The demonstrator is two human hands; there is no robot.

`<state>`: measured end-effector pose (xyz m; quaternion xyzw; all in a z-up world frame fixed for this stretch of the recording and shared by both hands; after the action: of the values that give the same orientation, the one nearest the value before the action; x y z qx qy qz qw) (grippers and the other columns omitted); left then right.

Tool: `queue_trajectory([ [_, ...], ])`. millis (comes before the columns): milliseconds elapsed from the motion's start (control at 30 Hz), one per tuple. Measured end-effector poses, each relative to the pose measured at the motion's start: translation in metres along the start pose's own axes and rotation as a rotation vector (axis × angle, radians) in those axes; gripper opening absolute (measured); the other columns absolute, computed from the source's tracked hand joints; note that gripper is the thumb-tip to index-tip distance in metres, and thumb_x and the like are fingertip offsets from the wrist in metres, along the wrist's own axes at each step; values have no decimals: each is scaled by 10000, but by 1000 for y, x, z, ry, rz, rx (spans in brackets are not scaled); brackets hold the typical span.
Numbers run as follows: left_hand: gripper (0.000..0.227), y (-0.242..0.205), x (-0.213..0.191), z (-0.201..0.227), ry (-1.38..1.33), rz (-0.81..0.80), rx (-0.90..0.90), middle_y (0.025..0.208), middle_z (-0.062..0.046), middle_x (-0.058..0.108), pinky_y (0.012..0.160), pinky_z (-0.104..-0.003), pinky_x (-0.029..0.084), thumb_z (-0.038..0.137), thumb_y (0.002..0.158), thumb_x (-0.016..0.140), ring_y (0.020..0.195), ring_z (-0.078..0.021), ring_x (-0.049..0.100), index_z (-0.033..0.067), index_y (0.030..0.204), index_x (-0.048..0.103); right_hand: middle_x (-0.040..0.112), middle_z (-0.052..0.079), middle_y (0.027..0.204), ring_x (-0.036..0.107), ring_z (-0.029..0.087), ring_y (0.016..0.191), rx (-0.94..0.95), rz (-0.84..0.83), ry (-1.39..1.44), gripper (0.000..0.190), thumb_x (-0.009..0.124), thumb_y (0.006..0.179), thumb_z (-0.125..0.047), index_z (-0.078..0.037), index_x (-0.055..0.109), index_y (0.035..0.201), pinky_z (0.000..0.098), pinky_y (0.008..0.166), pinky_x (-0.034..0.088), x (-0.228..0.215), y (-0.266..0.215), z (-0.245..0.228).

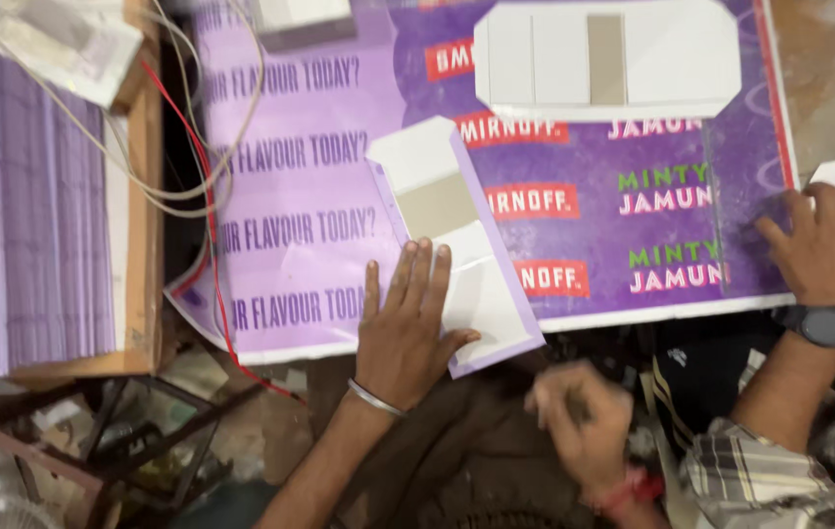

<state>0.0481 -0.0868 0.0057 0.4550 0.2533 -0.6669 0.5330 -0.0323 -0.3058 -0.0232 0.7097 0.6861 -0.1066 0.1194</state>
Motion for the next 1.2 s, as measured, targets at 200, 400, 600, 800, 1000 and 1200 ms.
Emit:
queue_trajectory([
  [200,746,-10,-7,-28,-327,214,-137,1560,-210,531,1231,-462,364,280,935,719,1479,-338,493,30,1563,404,727,97,879,705,200,777,-418,100,-349,114,772,950,-118,-19,719,935,318,679,538,28,138,-39],
  [400,528,27,-7,-85,-267,292,-385,882,-81,715,806,-455,506,303,761,861,862,-287,675,98,1191,633,690,64,1203,598,296,1117,-616,-22,-584,353,833,880,-285,-58,755,1139,461,946,467,75,210,-43],
  [600,328,92,-16,-115,-18,298,-484,707,-54,704,615,-445,449,355,829,865,649,-275,639,97,826,662,683,22,1202,562,246,1137,-639,-83,-736,307,819,907,-352,-143,776,1127,435,955,415,85,209,-23],
  [800,277,85,-22,-127,-342,538,-450,840,-15,717,655,-366,522,169,885,798,708,-187,685,116,1103,635,663,73,1122,562,266,1112,-595,-51,-795,493,821,875,-426,-108,720,1238,443,922,408,86,220,-24],
  [1000,642,67,-9,-117,-228,432,-250,986,8,741,871,-389,399,81,774,862,878,-197,647,109,1331,543,683,76,1053,598,274,979,-501,-179,-716,688,880,752,-536,-82,682,1228,443,856,457,81,242,-20],
  [1200,724,77,-19,-112,-229,427,-247,1005,18,745,881,-393,395,94,766,865,913,-195,642,105,1390,498,700,32,971,653,238,956,-422,-280,-727,727,889,670,-611,-89,676,1128,418,798,541,76,258,-26],
])
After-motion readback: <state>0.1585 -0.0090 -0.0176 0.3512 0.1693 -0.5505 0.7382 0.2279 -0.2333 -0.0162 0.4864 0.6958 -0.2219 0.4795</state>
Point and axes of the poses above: each hand's wrist, its own y-axis towards the middle knuckle, its own x-axis out of the palm, z = x × y, the point moved 4 cm from there along y, towards the middle knuckle
